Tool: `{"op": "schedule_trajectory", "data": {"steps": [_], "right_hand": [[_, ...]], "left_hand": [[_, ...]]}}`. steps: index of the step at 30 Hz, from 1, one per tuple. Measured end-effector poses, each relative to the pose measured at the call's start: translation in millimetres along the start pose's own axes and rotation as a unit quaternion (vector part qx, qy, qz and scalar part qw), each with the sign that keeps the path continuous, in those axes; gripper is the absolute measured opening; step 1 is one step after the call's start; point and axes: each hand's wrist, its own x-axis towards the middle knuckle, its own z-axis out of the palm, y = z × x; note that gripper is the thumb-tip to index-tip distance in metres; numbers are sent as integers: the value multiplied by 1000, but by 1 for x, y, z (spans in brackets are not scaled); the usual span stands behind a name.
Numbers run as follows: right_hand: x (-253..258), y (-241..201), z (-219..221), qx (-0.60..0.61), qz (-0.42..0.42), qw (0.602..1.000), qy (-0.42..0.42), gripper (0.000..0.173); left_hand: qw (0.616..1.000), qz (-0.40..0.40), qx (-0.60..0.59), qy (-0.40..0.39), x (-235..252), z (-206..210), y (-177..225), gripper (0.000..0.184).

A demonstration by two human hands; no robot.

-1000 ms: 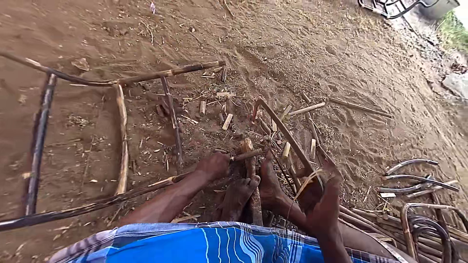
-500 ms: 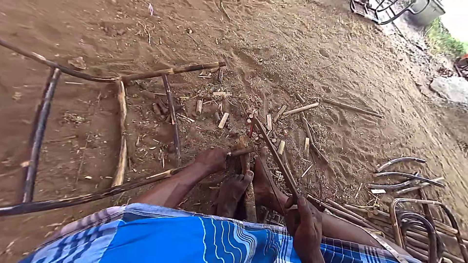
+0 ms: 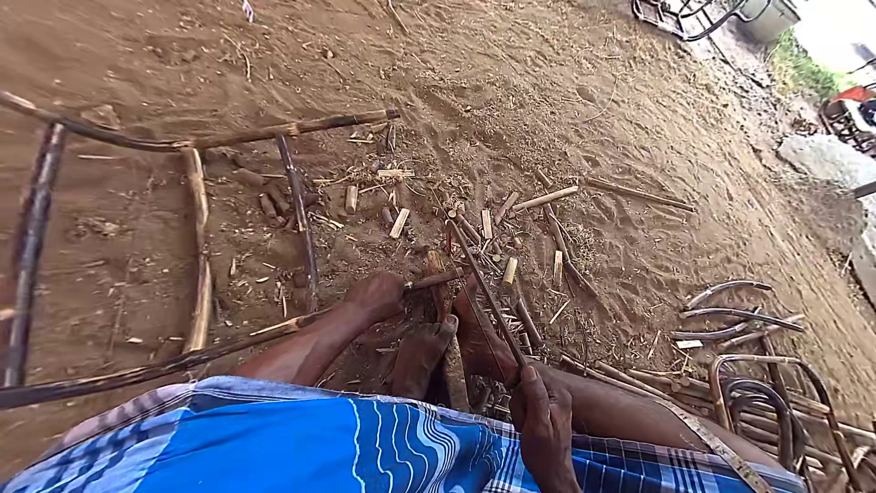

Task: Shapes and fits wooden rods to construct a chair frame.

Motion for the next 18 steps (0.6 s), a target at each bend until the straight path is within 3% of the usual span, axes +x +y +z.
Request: {"op": "schedule_trajectory", "data": {"steps": [11, 18], "right_hand": [[-4, -1, -5, 84, 14, 996, -10, 56], [-17, -1, -3, -11, -24, 1000, -11, 57]], "left_hand": [[1000, 17, -3, 15, 0, 4, -7, 24], [1000, 22, -6, 21, -1, 3, -8, 23]]}}
